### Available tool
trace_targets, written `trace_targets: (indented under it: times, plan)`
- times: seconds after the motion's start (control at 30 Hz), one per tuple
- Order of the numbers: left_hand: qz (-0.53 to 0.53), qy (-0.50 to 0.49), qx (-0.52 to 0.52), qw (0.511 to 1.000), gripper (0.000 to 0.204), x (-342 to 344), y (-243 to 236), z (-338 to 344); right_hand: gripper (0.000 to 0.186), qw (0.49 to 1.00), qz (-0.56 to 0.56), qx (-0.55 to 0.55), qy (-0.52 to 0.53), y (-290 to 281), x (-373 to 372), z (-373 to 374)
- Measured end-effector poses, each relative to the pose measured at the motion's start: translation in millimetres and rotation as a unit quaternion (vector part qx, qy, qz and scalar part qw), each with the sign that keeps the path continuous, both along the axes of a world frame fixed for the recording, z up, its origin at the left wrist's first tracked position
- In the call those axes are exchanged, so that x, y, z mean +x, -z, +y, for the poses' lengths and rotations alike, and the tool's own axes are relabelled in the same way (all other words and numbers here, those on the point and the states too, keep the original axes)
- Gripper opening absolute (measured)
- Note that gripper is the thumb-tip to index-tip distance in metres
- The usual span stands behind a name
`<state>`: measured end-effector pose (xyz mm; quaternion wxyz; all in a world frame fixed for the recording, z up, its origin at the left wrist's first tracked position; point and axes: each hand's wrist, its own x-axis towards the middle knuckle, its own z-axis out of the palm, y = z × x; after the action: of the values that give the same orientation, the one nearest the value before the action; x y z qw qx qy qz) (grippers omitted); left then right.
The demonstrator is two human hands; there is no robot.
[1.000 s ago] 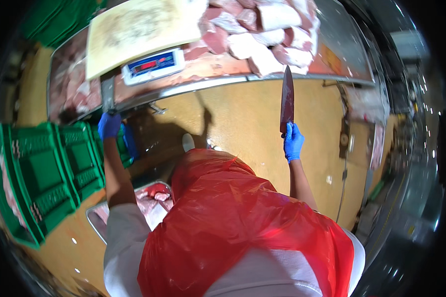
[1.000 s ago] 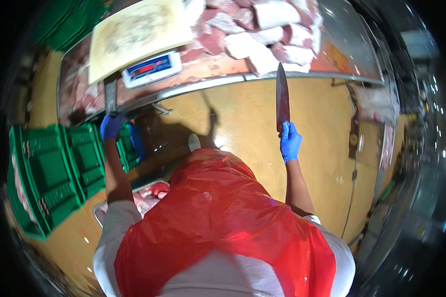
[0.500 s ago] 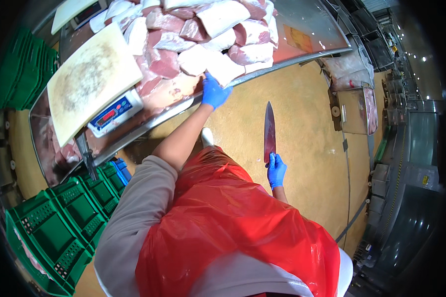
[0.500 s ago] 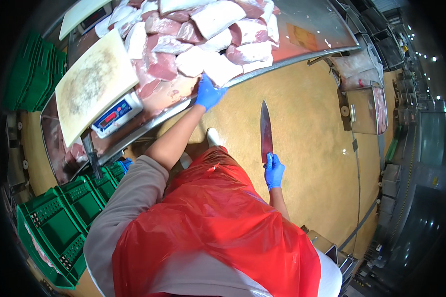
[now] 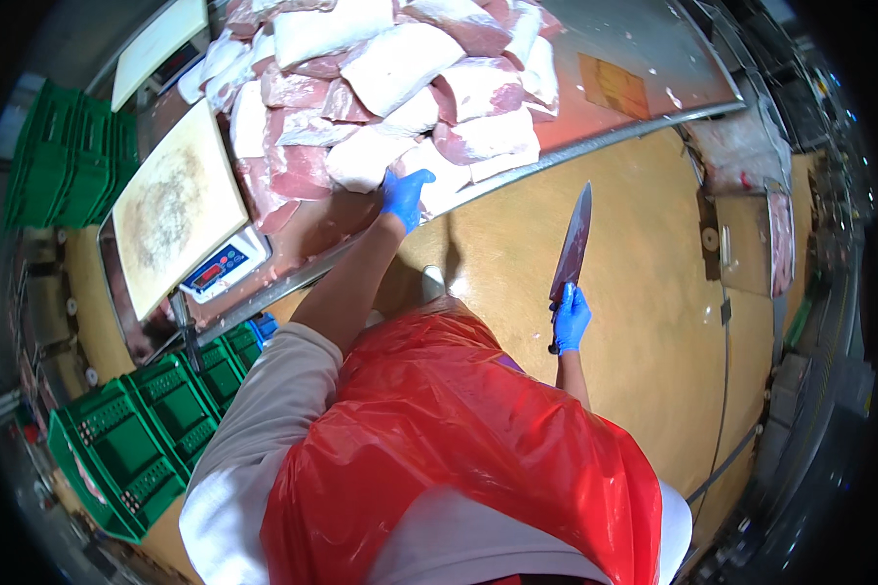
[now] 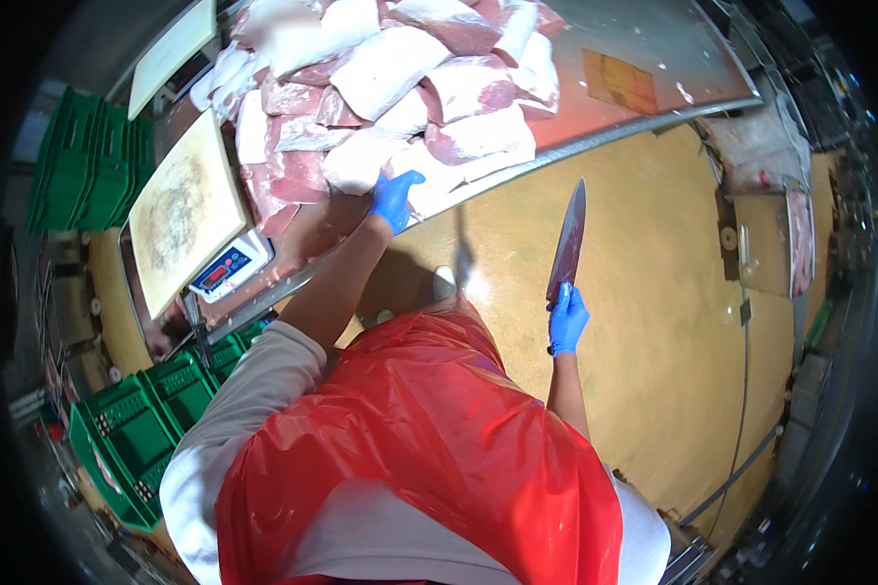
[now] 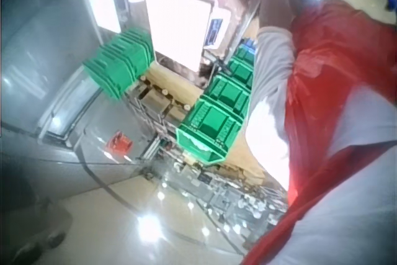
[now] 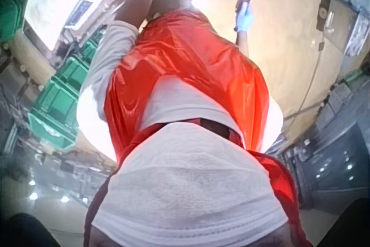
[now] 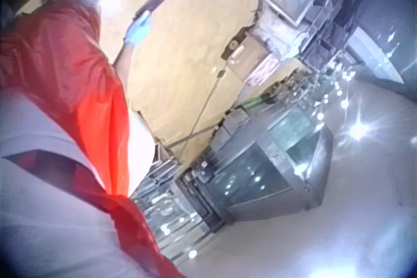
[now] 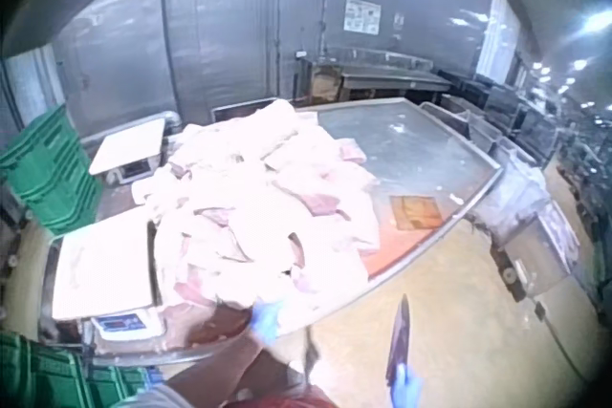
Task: The person cuts large pieces of raw meat into smaller portions using a knife on a cutting board. The cut pieces are placed into a green crate. The person also uses a digital scale to weigh portions of meat.
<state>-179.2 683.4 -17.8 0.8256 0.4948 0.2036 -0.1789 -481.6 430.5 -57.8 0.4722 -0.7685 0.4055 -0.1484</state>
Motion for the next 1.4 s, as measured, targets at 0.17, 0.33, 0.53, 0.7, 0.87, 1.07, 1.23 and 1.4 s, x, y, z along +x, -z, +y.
trace_targets:
  times: [0.17, 0.33, 0.53, 0.7, 0.87, 1.07, 1.23, 1.4]
  plan:
    - [-0.031, 0.03, -0.137, 0.99, 0.053, -46.5, 6.8, 105.8, 0.038, 0.995, 0.011, -0.007, -0.097, -15.6, 75.2, -15.5]
    - [-0.097, -0.129, -0.021, 0.987, 0.051, -62.5, -127.1, 247.2, 0.029, 0.984, -0.03, 0.021, -0.175, -23.0, 121.8, 14.9]
    - [-0.096, -0.112, 0.044, 0.988, 0.041, -3.1, -154.9, 446.3, 0.026, 0.921, -0.138, -0.026, -0.363, -44.7, 213.6, 114.9]
    - [-0.098, -0.117, 0.597, 0.788, 0.036, -16.5, -153.9, 526.3, 0.023, 0.91, -0.179, 0.007, -0.375, -81.6, 228.8, 201.4]
    - [-0.254, -0.224, 0.53, 0.777, 0.029, -113.3, -138.3, 621.4, 0.019, 0.94, -0.125, 0.025, -0.316, -90.6, 172.0, 252.6]
    - [-0.212, -0.248, 0.477, 0.816, 0.021, -161.7, -117.0, 669.3, 0.021, 0.884, -0.274, -0.015, -0.378, -205.2, 222.9, 342.6]
    - [-0.249, -0.265, 0.444, 0.819, 0.022, -154.3, -122.2, 664.9, 0.033, 0.812, -0.427, 0.042, -0.396, -307.7, 235.4, 424.3]
    - [-0.293, -0.156, 0.361, 0.872, 0.038, -138.7, -106.9, 655.4, 0.021, 0.861, -0.339, 0.054, -0.375, -281.4, 225.7, 436.7]
